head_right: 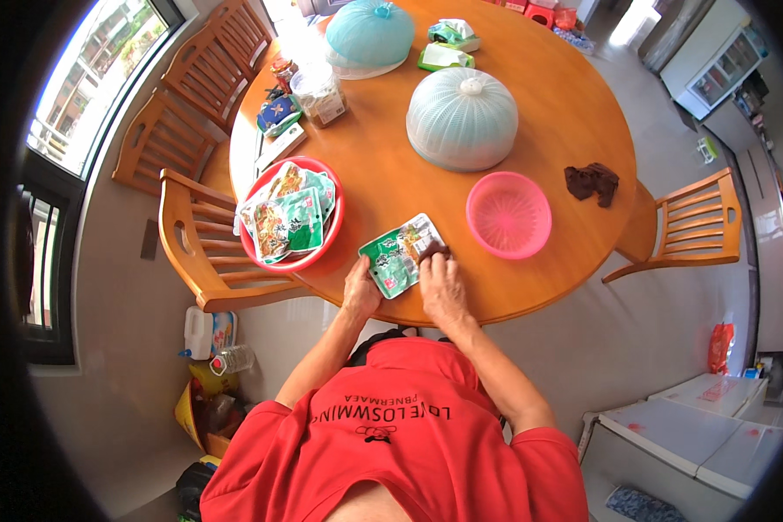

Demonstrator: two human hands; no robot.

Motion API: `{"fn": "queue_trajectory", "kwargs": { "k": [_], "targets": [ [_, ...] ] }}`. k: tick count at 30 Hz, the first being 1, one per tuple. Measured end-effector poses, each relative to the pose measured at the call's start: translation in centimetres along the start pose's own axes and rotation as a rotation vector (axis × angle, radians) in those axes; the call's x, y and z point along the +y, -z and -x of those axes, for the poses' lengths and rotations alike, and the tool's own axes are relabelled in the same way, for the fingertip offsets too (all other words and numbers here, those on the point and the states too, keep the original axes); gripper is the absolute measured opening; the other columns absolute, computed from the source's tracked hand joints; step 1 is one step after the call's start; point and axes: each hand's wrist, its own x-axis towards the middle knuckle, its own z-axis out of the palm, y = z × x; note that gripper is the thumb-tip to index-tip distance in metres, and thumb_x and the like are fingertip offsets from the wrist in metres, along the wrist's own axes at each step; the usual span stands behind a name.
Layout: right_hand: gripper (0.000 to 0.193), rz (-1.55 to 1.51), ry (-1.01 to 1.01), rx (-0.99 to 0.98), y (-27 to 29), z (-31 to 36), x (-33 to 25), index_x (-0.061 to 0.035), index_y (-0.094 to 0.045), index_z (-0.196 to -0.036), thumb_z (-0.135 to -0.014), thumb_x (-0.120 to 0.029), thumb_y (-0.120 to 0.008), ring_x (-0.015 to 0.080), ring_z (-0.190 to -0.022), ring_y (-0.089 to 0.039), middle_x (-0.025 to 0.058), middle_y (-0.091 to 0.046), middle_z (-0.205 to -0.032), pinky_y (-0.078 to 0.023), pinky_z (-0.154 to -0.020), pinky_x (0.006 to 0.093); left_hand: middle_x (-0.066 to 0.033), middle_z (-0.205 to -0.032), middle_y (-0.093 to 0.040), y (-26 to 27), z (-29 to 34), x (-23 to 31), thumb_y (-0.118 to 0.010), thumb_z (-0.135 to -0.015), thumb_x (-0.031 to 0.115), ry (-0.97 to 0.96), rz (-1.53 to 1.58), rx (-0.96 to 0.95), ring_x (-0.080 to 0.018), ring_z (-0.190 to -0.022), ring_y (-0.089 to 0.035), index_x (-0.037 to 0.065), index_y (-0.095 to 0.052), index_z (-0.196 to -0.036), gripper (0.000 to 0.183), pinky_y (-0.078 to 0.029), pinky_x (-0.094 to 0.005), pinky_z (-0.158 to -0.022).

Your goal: The person wipes the surface of several small rectangular food packages with a brown cloth. They handle the packages one at a time, wiping each side and then placing them into a red plastic bowl on the table. The task continues until the stack of packages is processed.

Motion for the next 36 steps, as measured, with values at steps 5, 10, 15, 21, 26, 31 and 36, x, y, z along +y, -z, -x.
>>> {"fn": "queue_trajectory", "kwargs": {
  "k": [5,10,15,21,26,31,36],
  "targets": [
    [0.028,-0.289,0.116,-0.151,-0.2,1.6,-2.4,0.003,-0.056,-0.106,-0.078,0.001,-0.053,0.0342,-0.094,-0.05,0.016,-0.048,-0.103,-0.046,-0.083,0.0402,-0.0147,-0.121,-0.058,0.4,-0.3,0.1,-0.042,-0.099,0.027,0.028,0.009,-0.004,-0.0304,-0.107,-0.059,0.001,-0.048,-0.125,0.037,-0.05,-0.0488,-0.091],
    [0.026,-0.895,0.004,-0.024,2.1,-2.8,-2.2,-0.0012,-0.058,-0.108,-0.082,-0.001,-0.057,0.0316,-0.103,-0.054,0.015,-0.054,-0.109,-0.044,-0.091,0.037,-0.016,-0.121,-0.058,0.4,0.0,0.5,-0.045,-0.098,0.032,0.129,-0.042,0.019,-0.0311,-0.11,-0.058,0.004,-0.049,-0.127,0.04,-0.046,-0.0471,-0.097],
    [0.016,-0.303,0.04,0.114,-2.7,-7.1,-0.8,-0.004,-0.058,-0.093,-0.079,-0.008,-0.051,0.0355,-0.1,-0.048,0.0159,-0.053,-0.108,-0.038,-0.087,0.0461,-0.0101,-0.116,-0.061,-1.1,1.1,1.6,-0.044,-0.097,0.036,0.179,-0.107,0.028,-0.0279,-0.105,-0.06,0.01,-0.051,-0.126,0.039,-0.052,-0.0479,-0.082],
    [0.021,-0.19,0.232,0.079,-1.9,-6.4,-4.5,-0.0017,-0.058,-0.092,-0.072,-0.007,-0.056,0.033,-0.088,-0.046,0.0133,-0.051,-0.099,-0.042,-0.081,0.0396,-0.0124,-0.116,-0.061,0.6,-0.4,0.5,-0.042,-0.098,0.033,0.133,0.003,0.027,-0.0283,-0.107,-0.059,0.007,-0.053,-0.122,0.037,-0.047,-0.0446,-0.093],
    [0.029,-0.493,0.283,-0.102,-1.9,-4.5,-3.9,-0.0022,-0.057,-0.102,-0.073,-0.001,-0.052,0.0355,-0.1,-0.046,0.0135,-0.051,-0.115,-0.037,-0.091,0.044,-0.0106,-0.116,-0.061,0.9,-0.4,0.6,-0.044,-0.097,0.035,0.144,-0.073,0.01,-0.0272,-0.107,-0.059,0.007,-0.056,-0.117,0.036,-0.047,-0.0442,-0.092],
    [0.04,-0.269,0.02,0.085,-1.9,-6.4,-3.5,-0.0029,-0.053,-0.115,-0.075,-0.002,-0.053,0.0349,-0.104,-0.046,0.013,-0.05,-0.119,-0.042,-0.091,0.043,-0.0071,-0.112,-0.063,-0.5,0.4,1.2,-0.044,-0.097,0.039,0.179,-0.064,0.1,-0.0247,-0.101,-0.062,0.011,-0.055,-0.121,0.038,-0.051,-0.0461,-0.082],
    [0.036,-0.172,-0.145,0.205,-1.8,-6.4,-1.4,-0.0027,-0.051,-0.117,-0.08,-0.006,-0.052,0.0369,-0.101,-0.049,0.0145,-0.051,-0.117,-0.043,-0.09,0.0438,-0.0092,-0.121,-0.06,-0.7,0.7,1.6,-0.04,-0.099,0.04,0.185,-0.09,0.014,-0.0262,-0.108,-0.059,0.011,-0.052,-0.125,0.041,-0.051,-0.0496,-0.086]
  ]
}}
